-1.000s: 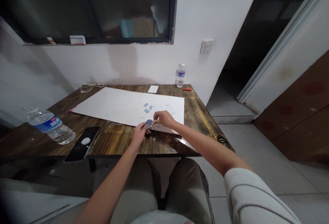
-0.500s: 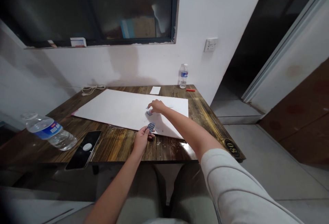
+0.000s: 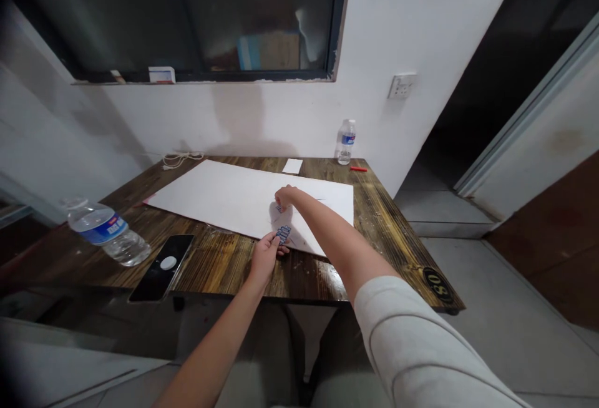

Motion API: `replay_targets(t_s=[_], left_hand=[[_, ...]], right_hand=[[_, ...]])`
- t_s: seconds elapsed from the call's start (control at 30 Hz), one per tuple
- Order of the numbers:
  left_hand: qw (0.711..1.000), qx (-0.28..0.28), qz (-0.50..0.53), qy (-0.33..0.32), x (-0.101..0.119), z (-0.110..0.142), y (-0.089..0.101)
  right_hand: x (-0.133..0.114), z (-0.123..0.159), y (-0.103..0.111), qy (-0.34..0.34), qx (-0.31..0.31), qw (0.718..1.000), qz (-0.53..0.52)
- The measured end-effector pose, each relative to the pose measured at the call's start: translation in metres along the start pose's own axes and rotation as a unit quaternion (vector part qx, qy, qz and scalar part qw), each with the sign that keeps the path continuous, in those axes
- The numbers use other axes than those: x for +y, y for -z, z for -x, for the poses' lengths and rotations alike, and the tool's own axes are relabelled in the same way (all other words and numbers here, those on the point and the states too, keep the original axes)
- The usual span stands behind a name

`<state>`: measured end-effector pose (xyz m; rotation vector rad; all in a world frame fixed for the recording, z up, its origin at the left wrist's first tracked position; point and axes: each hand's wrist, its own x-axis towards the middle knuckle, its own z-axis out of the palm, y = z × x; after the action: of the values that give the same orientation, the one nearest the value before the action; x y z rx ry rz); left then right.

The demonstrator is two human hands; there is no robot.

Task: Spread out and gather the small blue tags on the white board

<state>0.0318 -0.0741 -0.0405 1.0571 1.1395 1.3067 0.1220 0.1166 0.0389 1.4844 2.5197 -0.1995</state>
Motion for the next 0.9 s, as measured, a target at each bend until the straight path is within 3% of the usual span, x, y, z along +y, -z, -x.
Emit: replay_targets(t_s=[0.13, 0.27, 0.9], left_hand=[[1.0, 0.007, 0.006, 0.005, 0.0, -0.001, 0.0], [1.0, 0.013, 0.01, 0.002, -0.001, -0.002, 0.0], [1.0, 0.025, 0.008, -0.009, 0.001, 0.003, -0.001]], right_hand=[[0.003, 0.0, 0.0, 0.035, -0.011, 0.999, -0.023], [0.005, 0.004, -0.001, 0.067, 0.017, 0.997, -0.043], [0.001, -0.022, -0.003, 0.053, -0.081, 0.995, -0.032]])
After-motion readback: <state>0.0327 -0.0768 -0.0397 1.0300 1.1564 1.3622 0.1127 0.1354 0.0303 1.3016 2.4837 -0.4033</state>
